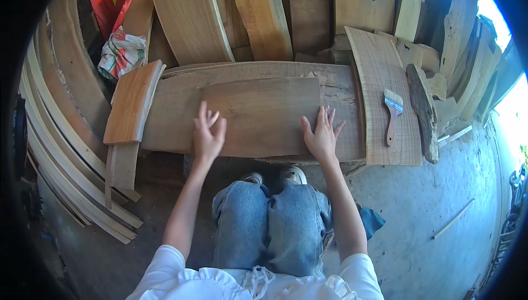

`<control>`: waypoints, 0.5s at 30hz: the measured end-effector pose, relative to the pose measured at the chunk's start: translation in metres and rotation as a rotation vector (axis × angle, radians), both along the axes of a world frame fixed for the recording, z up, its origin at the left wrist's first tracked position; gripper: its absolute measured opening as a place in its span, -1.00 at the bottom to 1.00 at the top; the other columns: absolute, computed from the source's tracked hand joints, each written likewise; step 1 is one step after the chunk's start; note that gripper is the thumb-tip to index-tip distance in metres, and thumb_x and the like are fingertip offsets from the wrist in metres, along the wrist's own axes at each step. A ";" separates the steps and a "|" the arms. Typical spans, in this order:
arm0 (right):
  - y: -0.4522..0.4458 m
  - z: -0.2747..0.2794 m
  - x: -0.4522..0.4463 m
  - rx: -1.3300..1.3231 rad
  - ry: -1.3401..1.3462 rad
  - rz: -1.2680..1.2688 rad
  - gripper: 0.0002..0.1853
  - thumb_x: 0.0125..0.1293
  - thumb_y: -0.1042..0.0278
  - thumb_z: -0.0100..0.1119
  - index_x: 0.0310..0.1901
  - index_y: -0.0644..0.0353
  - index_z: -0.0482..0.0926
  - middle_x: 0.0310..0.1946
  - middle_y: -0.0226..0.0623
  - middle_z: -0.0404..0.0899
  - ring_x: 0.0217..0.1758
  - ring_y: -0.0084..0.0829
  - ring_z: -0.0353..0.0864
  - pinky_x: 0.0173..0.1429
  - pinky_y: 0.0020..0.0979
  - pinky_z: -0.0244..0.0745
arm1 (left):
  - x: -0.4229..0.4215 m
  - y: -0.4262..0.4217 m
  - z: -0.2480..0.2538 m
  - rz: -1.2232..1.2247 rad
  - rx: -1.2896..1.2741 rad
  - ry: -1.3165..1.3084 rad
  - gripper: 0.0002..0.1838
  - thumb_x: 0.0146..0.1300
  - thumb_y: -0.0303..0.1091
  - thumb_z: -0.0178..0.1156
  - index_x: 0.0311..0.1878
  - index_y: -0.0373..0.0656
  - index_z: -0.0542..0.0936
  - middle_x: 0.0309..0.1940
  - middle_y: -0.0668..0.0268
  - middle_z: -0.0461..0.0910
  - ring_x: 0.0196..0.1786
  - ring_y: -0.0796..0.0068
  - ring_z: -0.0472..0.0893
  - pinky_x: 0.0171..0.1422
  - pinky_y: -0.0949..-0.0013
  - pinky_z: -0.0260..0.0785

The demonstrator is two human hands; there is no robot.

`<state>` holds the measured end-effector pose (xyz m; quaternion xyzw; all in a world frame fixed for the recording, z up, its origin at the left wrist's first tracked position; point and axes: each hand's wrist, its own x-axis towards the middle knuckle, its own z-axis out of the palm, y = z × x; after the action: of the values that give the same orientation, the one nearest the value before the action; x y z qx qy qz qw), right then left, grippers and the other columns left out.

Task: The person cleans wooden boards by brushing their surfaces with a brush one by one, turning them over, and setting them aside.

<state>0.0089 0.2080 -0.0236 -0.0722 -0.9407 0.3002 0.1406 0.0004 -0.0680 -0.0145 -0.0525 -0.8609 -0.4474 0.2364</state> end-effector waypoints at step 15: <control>0.127 0.048 0.044 0.326 -0.243 -0.531 -0.41 0.16 0.09 0.03 0.20 0.10 0.18 0.09 0.13 0.22 0.21 0.10 0.13 0.21 -0.03 0.07 | 0.003 0.010 -0.001 -0.011 -0.757 -0.118 -0.37 0.21 0.10 -0.18 0.31 0.05 0.10 0.34 0.08 -0.12 0.39 0.12 -0.14 0.37 -0.07 -0.48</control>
<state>0.0527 0.3352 0.0244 -0.3269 -0.9345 0.0877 0.1103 0.0031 -0.0575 -0.0158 -0.1150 -0.9770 -0.1014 0.1482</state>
